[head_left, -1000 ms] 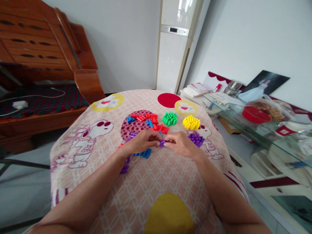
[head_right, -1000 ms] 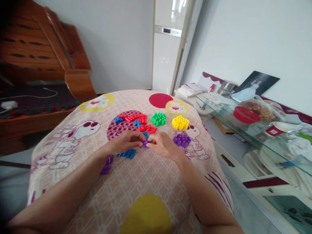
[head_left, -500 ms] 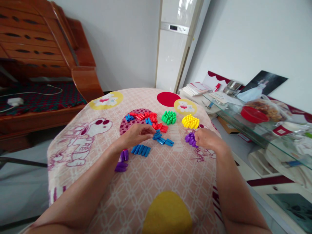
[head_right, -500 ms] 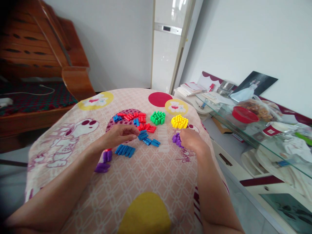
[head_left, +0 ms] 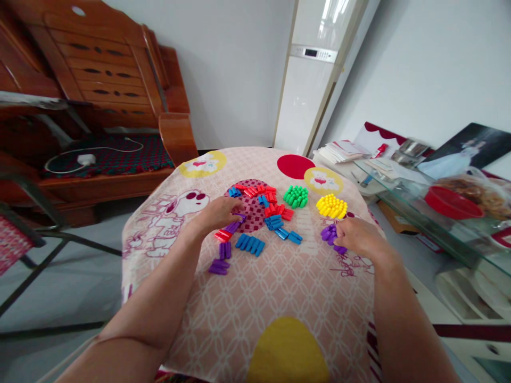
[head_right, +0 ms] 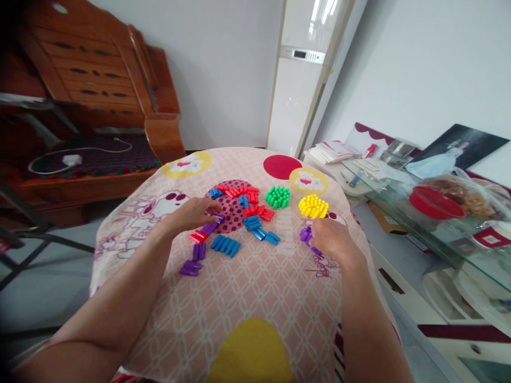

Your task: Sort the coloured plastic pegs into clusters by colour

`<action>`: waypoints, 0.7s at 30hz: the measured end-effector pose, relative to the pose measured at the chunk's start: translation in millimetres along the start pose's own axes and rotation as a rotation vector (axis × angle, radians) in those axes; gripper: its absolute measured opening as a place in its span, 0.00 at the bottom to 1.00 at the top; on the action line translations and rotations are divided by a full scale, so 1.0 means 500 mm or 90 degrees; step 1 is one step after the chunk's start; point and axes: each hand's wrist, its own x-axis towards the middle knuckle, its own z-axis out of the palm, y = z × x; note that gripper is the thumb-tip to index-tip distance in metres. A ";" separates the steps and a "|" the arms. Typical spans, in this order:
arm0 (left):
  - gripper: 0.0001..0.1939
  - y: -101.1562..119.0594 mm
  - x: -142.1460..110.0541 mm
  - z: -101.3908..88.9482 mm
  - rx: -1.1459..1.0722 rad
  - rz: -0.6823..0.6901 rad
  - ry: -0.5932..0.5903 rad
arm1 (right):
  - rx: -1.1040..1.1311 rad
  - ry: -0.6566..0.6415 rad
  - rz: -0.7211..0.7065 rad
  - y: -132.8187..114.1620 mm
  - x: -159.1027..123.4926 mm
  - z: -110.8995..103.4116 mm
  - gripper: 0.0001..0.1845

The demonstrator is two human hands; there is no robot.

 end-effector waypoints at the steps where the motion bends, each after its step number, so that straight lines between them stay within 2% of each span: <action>1: 0.11 -0.001 0.001 0.004 0.014 0.005 -0.006 | 0.025 0.020 -0.021 -0.002 0.001 0.001 0.07; 4: 0.09 0.003 0.006 0.014 0.039 -0.002 -0.019 | 0.102 0.080 -0.086 -0.018 0.005 0.007 0.10; 8: 0.08 0.031 0.010 0.013 -0.015 -0.015 0.020 | 0.231 0.122 -0.192 -0.064 0.006 0.022 0.09; 10: 0.10 0.055 0.010 0.009 -0.093 0.024 0.027 | 0.323 0.122 -0.248 -0.097 0.005 0.030 0.10; 13: 0.11 0.098 0.008 0.010 -0.217 0.125 -0.008 | 0.480 0.148 -0.303 -0.148 0.003 0.041 0.08; 15: 0.11 0.124 0.005 0.017 -0.275 0.184 -0.041 | 0.571 0.183 -0.301 -0.178 0.003 0.045 0.12; 17: 0.11 0.147 0.002 0.027 -0.324 0.204 -0.068 | 0.640 0.181 -0.279 -0.198 0.004 0.047 0.16; 21: 0.14 0.173 -0.002 0.050 -0.457 0.174 -0.107 | 0.696 0.120 -0.238 -0.207 0.014 0.055 0.10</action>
